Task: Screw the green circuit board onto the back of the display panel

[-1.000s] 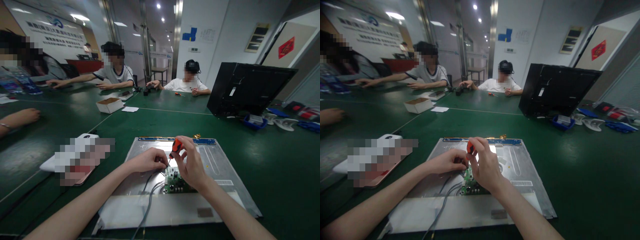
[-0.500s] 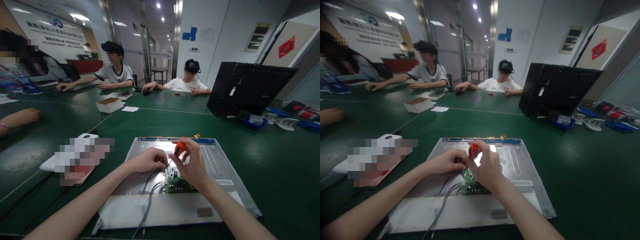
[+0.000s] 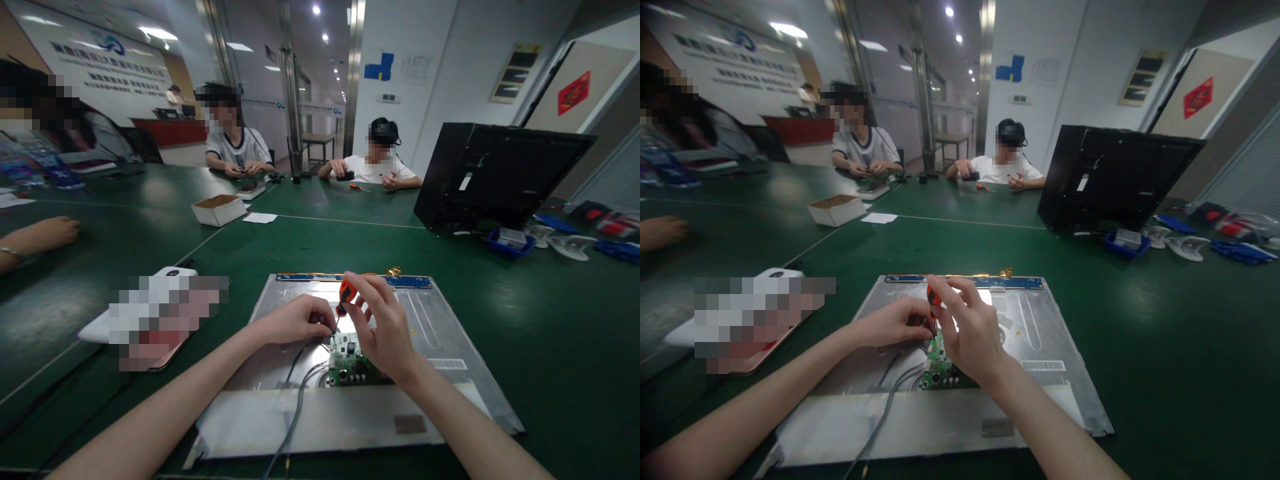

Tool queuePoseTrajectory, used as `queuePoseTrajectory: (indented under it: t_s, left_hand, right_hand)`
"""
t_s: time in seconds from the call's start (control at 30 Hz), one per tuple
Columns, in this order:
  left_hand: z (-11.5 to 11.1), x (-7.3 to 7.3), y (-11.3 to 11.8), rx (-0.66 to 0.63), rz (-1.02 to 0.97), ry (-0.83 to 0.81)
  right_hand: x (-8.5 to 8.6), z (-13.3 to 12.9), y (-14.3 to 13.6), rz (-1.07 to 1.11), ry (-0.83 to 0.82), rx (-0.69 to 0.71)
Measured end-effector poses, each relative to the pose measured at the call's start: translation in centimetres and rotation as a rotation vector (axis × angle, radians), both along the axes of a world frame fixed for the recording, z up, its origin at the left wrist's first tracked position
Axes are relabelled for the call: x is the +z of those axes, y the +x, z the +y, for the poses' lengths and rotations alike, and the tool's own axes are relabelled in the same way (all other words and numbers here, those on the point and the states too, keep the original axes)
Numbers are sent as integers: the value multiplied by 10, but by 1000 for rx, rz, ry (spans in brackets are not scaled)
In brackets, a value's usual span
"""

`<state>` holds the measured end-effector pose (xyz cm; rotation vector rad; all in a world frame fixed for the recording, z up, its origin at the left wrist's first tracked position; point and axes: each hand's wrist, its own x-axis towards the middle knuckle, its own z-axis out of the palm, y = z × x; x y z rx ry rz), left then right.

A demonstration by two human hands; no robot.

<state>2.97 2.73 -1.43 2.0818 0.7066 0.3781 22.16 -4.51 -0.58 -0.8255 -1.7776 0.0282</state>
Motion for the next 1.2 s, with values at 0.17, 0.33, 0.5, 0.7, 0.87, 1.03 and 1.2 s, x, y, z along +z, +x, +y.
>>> queuePoseTrajectory:
  t_s: [0.17,0.33,0.5,0.7,0.87,1.03,1.2]
  left_hand:
    - [0,1,0,-1,15,-17]
    - [0,2,-1,2,34,-9]
    - [0,2,-1,-12,9,-4]
    - [-1,1,-1,-10,-5,-2]
    - [0,-1,-1,-1,-2,5]
    - [0,-1,-1,-7,-13,8]
    - [0,0,-1,-11,9,22]
  right_hand:
    - [-5,2,0,-2,-3,31]
    - [-9,3,-1,90,8,15]
    - [-6,4,-1,90,40,29]
    - [-2,1,0,44,54,-44]
    - [-2,2,-1,30,44,-19]
    - [-5,3,-1,-15,14,42]
    - [-10,3,-1,11,34,58]
